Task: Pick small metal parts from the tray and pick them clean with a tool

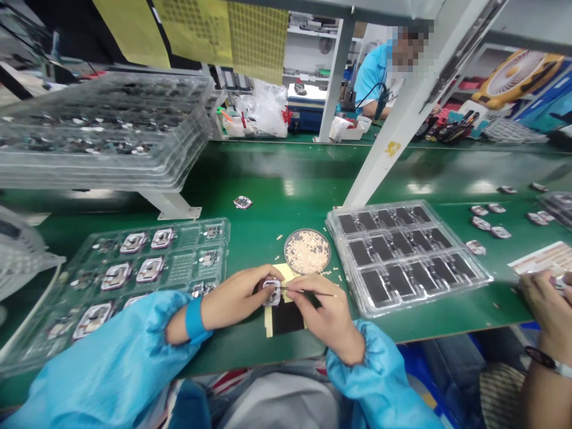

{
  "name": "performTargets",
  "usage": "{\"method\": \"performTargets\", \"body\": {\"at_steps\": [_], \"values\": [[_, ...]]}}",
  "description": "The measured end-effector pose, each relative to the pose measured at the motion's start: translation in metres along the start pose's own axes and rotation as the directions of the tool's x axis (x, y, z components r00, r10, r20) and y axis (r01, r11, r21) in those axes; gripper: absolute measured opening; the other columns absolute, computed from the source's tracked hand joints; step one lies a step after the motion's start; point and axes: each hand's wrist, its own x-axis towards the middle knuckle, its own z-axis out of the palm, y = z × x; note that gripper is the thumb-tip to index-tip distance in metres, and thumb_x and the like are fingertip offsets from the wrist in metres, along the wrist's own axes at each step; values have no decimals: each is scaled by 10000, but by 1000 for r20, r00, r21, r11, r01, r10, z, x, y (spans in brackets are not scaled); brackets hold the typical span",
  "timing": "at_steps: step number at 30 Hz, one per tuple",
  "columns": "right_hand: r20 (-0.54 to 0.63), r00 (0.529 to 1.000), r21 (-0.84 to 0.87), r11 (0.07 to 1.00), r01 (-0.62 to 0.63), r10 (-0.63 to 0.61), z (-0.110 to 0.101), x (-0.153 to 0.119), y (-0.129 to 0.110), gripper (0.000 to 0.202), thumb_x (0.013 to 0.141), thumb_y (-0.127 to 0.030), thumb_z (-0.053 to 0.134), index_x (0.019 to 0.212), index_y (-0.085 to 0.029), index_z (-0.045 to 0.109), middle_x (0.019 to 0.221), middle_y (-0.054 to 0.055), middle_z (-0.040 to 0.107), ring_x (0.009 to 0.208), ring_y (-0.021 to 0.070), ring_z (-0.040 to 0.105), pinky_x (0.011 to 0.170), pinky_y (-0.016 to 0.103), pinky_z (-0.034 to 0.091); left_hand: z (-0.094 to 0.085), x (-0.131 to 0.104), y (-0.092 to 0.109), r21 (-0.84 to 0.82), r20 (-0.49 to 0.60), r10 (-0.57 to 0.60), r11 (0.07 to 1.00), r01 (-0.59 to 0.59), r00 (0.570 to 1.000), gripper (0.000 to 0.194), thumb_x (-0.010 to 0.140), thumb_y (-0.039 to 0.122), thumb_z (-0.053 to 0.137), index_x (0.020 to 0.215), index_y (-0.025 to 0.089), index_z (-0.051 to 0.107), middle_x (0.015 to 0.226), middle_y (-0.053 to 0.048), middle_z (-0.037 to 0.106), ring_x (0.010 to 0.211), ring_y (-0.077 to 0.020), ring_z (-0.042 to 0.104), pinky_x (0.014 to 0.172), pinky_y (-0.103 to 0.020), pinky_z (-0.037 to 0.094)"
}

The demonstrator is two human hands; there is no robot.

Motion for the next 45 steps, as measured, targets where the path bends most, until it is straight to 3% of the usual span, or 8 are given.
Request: {"method": "performTargets", "body": {"at_steps": [16, 21, 27, 40, 45], "values": [[15, 1000, -78, 997, 5, -4, 2, -2, 5, 186, 896, -100, 686, 997, -249, 731, 962, 41, 771, 929, 219, 720, 848, 383, 589, 4, 0, -1, -4, -36, -23, 1000, 23, 999, 243, 918, 236, 488, 1111, 275, 631, 915, 5, 707, 822, -193, 658, 752, -296, 473], [-42, 999, -77, 997, -1, -3, 0, -4, 2, 156, 891, -119, 692, 984, -241, 721, 954, 56, 770, 917, 234, 722, 830, 401, 596, 4, 0, 0, 18, -30, -32, 999, 33, 999, 278, 880, 242, 535, 1137, 277, 634, 865, 6, 693, 763, -192, 636, 691, -289, 462], [13, 1000, -62, 998, 1, 0, 1, -5, 2, 178, 890, -104, 696, 1001, -241, 718, 968, 42, 766, 934, 214, 715, 846, 373, 585, 4, -1, 0, -1, -31, -14, 1000, 14, 999, 261, 898, 230, 510, 1121, 267, 640, 849, 3, 679, 752, -183, 625, 703, -282, 461], [17, 1000, -94, 995, -12, 14, 3, -6, 7, 110, 920, -166, 665, 988, -238, 712, 953, 56, 764, 925, 229, 718, 836, 387, 593, 3, -1, 0, -22, -27, 3, 1000, -4, 1000, 237, 926, 233, 499, 1116, 270, 636, 873, -1, 677, 777, -183, 622, 734, -286, 464], [-30, 995, -137, 986, -95, 92, 4, -6, 3, 85, 928, -192, 649, 976, -237, 703, 950, 59, 758, 907, 228, 718, 838, 375, 585, 2, -2, 1, -33, -32, 25, 999, -26, 999, 225, 939, 221, 487, 1101, 274, 634, 890, -5, 682, 819, -193, 627, 766, -294, 469]]}}
